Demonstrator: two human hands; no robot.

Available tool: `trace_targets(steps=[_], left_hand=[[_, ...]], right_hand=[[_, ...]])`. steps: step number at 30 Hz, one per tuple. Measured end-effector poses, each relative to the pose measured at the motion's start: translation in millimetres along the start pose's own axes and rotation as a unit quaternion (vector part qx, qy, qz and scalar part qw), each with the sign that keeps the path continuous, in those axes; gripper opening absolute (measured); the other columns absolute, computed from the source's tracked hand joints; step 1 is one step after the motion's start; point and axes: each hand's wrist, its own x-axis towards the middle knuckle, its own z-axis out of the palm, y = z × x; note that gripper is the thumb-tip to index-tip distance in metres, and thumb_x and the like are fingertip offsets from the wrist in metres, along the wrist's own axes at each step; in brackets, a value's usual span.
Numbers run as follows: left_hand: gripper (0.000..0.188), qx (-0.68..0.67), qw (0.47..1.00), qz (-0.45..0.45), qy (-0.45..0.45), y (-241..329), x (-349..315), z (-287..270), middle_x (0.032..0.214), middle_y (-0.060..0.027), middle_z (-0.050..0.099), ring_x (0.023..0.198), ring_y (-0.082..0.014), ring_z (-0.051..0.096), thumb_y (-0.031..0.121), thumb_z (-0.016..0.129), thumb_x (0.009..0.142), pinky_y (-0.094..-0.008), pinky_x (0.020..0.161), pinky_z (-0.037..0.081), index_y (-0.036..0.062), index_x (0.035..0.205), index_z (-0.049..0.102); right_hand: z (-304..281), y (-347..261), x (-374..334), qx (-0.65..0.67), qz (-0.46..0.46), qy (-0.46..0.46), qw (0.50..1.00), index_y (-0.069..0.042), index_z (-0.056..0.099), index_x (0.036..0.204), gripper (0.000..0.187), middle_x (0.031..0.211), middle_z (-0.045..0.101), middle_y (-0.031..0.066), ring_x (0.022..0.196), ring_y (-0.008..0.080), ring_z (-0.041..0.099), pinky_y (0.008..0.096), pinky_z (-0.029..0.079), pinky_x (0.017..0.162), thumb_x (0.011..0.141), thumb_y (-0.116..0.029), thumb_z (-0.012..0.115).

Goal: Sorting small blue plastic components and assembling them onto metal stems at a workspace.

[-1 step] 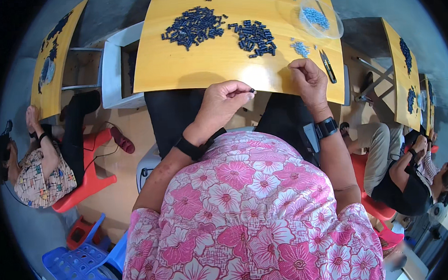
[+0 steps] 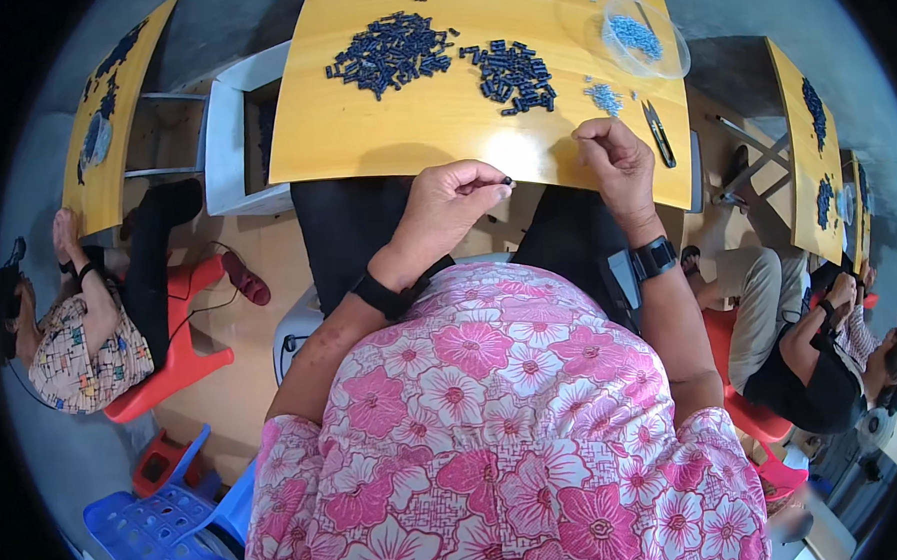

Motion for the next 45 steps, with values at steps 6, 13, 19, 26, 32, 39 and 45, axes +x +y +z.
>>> trace_targets(steps=[6,13,19,26,32,39,45], left_hand=[[0.015,-0.01,0.999,0.042,-0.011,-5.3,0.6,-2.6,0.088,-0.0018,0.069,0.08,-0.0044,0.06,0.008,0.066,0.089,-0.0192,0.074,0.048,-0.0016,0.1,0.069],[0.013,-0.004,0.997,0.071,0.004,-10.7,-0.1,-5.1,0.088,-0.0019,0.069,0.079,-0.0054,0.06,0.006,0.065,0.089,-0.0201,0.072,0.049,-0.0029,0.099,0.069],[0.012,0.019,0.996,0.079,0.02,-10.3,-2.4,-5.8,0.087,-0.0025,0.069,0.077,-0.0055,0.06,0.005,0.066,0.088,-0.0207,0.07,0.049,-0.0026,0.097,0.069],[0.013,0.078,0.993,0.085,0.039,-6.6,-4.6,-6.6,0.081,-0.0041,0.069,0.074,-0.0055,0.06,0.006,0.068,0.086,-0.0212,0.068,0.049,-0.0033,0.094,0.07],[0.012,0.074,0.991,0.092,0.06,-2.3,-7.5,-4.8,0.079,-0.0035,0.068,0.072,-0.0053,0.059,0.007,0.069,0.085,-0.0206,0.065,0.048,-0.0028,0.092,0.07],[0.012,0.046,0.991,0.107,0.069,-9.1,-5.0,-5.1,0.078,-0.0006,0.067,0.071,-0.0044,0.058,0.006,0.068,0.086,-0.02,0.065,0.047,-0.0019,0.094,0.07],[0.012,0.002,0.993,0.097,0.074,-8.9,-5.7,-3.9,0.079,0.001,0.067,0.071,-0.0032,0.056,0.006,0.067,0.087,-0.0198,0.064,0.047,-0.0009,0.097,0.07]], right_hand=[[28.2,-25.1,-6.8,0.059,0.068,-0.15,0.985,-0.003,0.062,0.095,0.01,0.088,0.063,-0.0025,0.081,0.0051,0.059,0.0224,0.049,0.076,0.087,0.003,0.062],[46.7,-41.6,-7.6,0.03,0.052,-0.19,0.98,-0.005,0.06,0.099,0.02,0.091,0.063,-0.0023,0.087,0.0063,0.06,0.0233,0.05,0.08,0.083,0.006,0.063],[50.7,-45.2,-7.4,-0.057,-0.009,-0.201,0.978,-0.006,0.059,0.103,0.026,0.09,0.066,0.0012,0.088,0.0094,0.065,0.0249,0.052,0.081,0.081,0.007,0.063],[55.1,-57.9,-8.1,-0.234,-0.15,-0.208,0.938,-0.009,0.059,0.102,0.022,0.087,0.066,0.0113,0.082,0.0284,0.067,0.0343,0.053,0.072,0.082,0.0,0.063],[57.9,-66.7,-11.5,-0.295,-0.215,-0.215,0.906,-0.01,0.06,0.101,0.024,0.086,0.065,0.0118,0.081,0.0315,0.065,0.037,0.052,0.069,0.079,-0.001,0.062],[63.8,-54.2,-14.4,-0.274,-0.254,-0.153,0.915,-0.01,0.064,0.109,0.037,0.084,0.066,0.0093,0.075,0.0257,0.067,0.0336,0.054,0.065,0.075,0.004,0.061],[61.6,-49.7,-19.9,-0.286,-0.266,-0.154,0.908,-0.008,0.064,0.113,0.039,0.087,0.068,0.0082,0.077,0.0202,0.068,0.0308,0.055,0.067,0.077,0.007,0.062]])
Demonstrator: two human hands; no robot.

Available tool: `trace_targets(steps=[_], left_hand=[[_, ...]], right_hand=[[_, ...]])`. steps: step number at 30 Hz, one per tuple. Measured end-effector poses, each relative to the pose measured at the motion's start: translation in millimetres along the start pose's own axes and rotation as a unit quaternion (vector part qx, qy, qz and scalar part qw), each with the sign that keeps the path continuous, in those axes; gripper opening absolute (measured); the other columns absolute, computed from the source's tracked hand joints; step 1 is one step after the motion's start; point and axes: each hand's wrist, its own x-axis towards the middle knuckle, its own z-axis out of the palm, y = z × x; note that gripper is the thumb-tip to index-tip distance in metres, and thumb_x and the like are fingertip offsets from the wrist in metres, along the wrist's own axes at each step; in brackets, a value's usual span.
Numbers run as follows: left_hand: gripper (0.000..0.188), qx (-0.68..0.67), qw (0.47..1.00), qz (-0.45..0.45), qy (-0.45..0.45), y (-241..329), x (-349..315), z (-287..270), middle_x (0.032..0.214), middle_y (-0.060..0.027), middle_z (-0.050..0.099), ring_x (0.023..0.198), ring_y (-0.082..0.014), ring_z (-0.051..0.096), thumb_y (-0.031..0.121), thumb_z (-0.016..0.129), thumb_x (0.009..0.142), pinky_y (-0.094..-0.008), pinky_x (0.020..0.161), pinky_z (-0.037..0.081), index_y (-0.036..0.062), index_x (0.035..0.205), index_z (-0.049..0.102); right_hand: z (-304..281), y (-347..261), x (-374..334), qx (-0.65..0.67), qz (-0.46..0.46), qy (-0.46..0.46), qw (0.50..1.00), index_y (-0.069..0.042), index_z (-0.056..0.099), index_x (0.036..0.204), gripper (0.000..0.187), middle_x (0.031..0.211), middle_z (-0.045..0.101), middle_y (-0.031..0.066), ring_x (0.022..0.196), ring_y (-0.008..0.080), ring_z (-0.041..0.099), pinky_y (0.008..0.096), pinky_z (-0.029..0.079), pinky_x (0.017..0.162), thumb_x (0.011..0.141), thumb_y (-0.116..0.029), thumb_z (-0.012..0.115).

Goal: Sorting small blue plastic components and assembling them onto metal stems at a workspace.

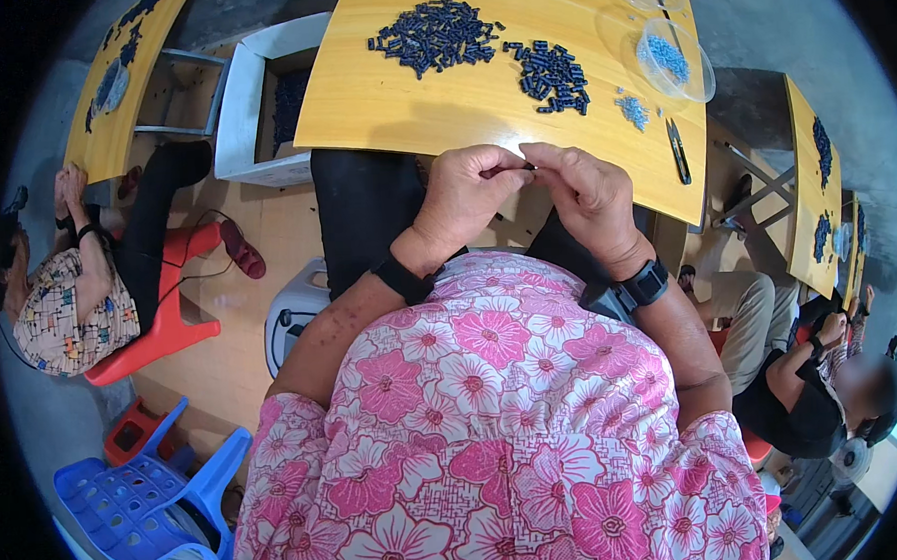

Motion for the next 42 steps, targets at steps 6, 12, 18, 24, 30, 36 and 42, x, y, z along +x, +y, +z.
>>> trace_targets(steps=[6,12,18,24,30,36,42], left_hand=[[0.012,-0.052,0.998,-0.003,0.02,3.3,4.1,-5.2,0.076,-0.0013,0.068,0.07,-0.0045,0.057,0.009,0.068,0.087,-0.0223,0.063,0.047,-0.0017,0.091,0.071],[0.012,-0.068,0.997,-0.008,0.019,4.5,4.3,-6.5,0.079,-0.0006,0.068,0.071,-0.0039,0.056,0.009,0.066,0.088,-0.0214,0.064,0.046,-0.0019,0.091,0.071],[0.013,-0.084,0.996,-0.013,0.015,1.4,3.7,-7.0,0.078,0.0018,0.064,0.07,-0.0032,0.053,0.01,0.066,0.089,-0.0191,0.063,0.044,-0.0011,0.094,0.07],[0.011,-0.059,0.998,-0.026,0.022,-3.3,1.3,-5.7,0.079,0.0017,0.065,0.069,-0.0037,0.055,0.008,0.066,0.088,-0.0193,0.063,0.045,-0.001,0.094,0.07],[0.011,-0.049,0.998,-0.022,0.031,-6.1,1.8,-6.0,0.081,0.0006,0.066,0.073,-0.0039,0.057,0.006,0.066,0.087,-0.0201,0.066,0.047,-0.0017,0.095,0.069],[0.014,-0.037,0.999,-0.026,0.026,-9.6,7.0,-17.7,0.086,-0.0001,0.066,0.075,-0.0048,0.058,0.006,0.067,0.087,-0.0206,0.068,0.049,-0.0022,0.098,0.067],[0.011,0.016,0.995,0.032,0.096,-11.0,6.4,-33.4,0.084,-0.0027,0.067,0.075,-0.0066,0.062,0.004,0.067,0.085,-0.0217,0.068,0.051,-0.0019,0.095,0.068]], right_hand=[[16.7,4.7,-4.9,0.282,0.239,0.072,0.926,-0.004,0.067,0.114,0.037,0.098,0.07,0.0072,0.086,0.0136,0.066,0.027,0.054,0.078,0.078,0.007,0.068],[11.3,6.7,-2.1,0.198,0.169,0.039,0.965,-0.004,0.071,0.102,0.026,0.095,0.069,0.0087,0.085,0.0159,0.066,0.0264,0.054,0.078,0.078,0.008,0.067],[13.8,2.3,2.7,0.219,0.182,0.034,0.958,-0.004,0.071,0.099,0.024,0.091,0.069,0.0078,0.083,0.0156,0.067,0.0267,0.054,0.074,0.079,0.007,0.066],[19.2,8.8,3.4,0.08,0.083,0.031,0.993,-0.006,0.069,0.092,0.022,0.09,0.069,0.0084,0.082,0.0222,0.067,0.0303,0.054,0.073,0.074,0.006,0.068],[21.3,14.7,2.6,0.031,0.037,0.031,0.998,-0.007,0.068,0.094,0.024,0.091,0.069,0.0097,0.083,0.0271,0.067,0.0323,0.054,0.074,0.073,0.004,0.068],[21.8,15.2,21.7,0.075,0.007,0.0,0.997,-0.007,0.067,0.095,0.023,0.091,0.068,0.0119,0.081,0.0277,0.067,0.0337,0.054,0.072,0.075,0.003,0.066],[33.6,23.5,63.0,0.07,0.036,-0.022,0.997,-0.006,0.069,0.096,0.02,0.087,0.067,0.0121,0.075,0.0283,0.065,0.0336,0.052,0.067,0.078,0.001,0.063]])
